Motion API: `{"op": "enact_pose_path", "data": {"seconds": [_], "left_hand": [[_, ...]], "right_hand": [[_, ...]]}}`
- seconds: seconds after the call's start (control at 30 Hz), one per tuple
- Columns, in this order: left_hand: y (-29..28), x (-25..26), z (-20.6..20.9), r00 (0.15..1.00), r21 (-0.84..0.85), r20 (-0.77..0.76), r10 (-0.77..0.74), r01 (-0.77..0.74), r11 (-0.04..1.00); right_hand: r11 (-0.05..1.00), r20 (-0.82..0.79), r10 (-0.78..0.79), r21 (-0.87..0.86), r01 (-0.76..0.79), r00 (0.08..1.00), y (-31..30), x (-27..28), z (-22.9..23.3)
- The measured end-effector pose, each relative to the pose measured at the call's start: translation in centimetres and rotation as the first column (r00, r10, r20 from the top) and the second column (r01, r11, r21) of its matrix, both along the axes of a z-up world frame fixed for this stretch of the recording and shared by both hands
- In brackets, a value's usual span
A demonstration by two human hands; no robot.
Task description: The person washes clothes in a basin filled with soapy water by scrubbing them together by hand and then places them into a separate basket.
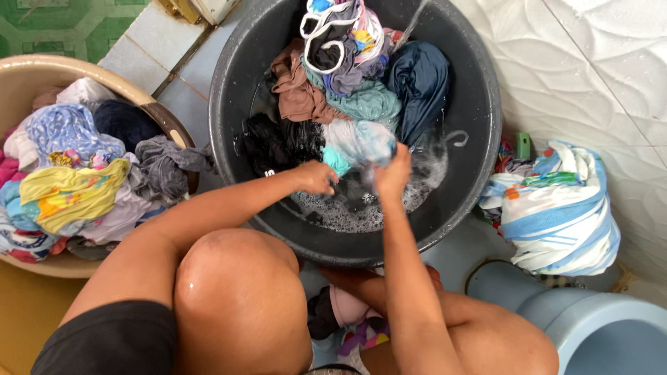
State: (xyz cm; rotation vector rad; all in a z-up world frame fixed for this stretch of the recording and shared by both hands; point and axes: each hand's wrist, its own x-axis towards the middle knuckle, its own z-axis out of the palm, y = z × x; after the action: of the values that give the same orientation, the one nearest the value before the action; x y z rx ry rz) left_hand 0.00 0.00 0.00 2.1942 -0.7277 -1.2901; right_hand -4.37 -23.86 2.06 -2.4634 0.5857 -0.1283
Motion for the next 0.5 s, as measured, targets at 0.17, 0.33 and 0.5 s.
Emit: {"op": "enact_pose_path", "data": {"seconds": [0.17, 0.33, 0.5], "left_hand": [[0.3, 1.5, 1.2, 0.97, 0.199, 0.114, 0.215, -0.235, 0.952], [0.9, 2.6, -1.5, 0.96, 0.146, 0.114, 0.257, -0.272, 0.951], [0.6, 3.9, -1.2, 0.962, 0.195, -0.037, 0.27, -0.258, 0.946]], "right_hand": [[0.934, 0.229, 0.027, 0.34, -0.106, 0.973, 1.5, 2.6, 15.5], [0.846, 0.265, 0.271, 0.393, -0.36, 0.925, 3.0, 1.5, 30.9], [0.847, 0.156, 0.366, 0.353, -0.398, 0.917, 2.0, -2.1, 41.2]]}}
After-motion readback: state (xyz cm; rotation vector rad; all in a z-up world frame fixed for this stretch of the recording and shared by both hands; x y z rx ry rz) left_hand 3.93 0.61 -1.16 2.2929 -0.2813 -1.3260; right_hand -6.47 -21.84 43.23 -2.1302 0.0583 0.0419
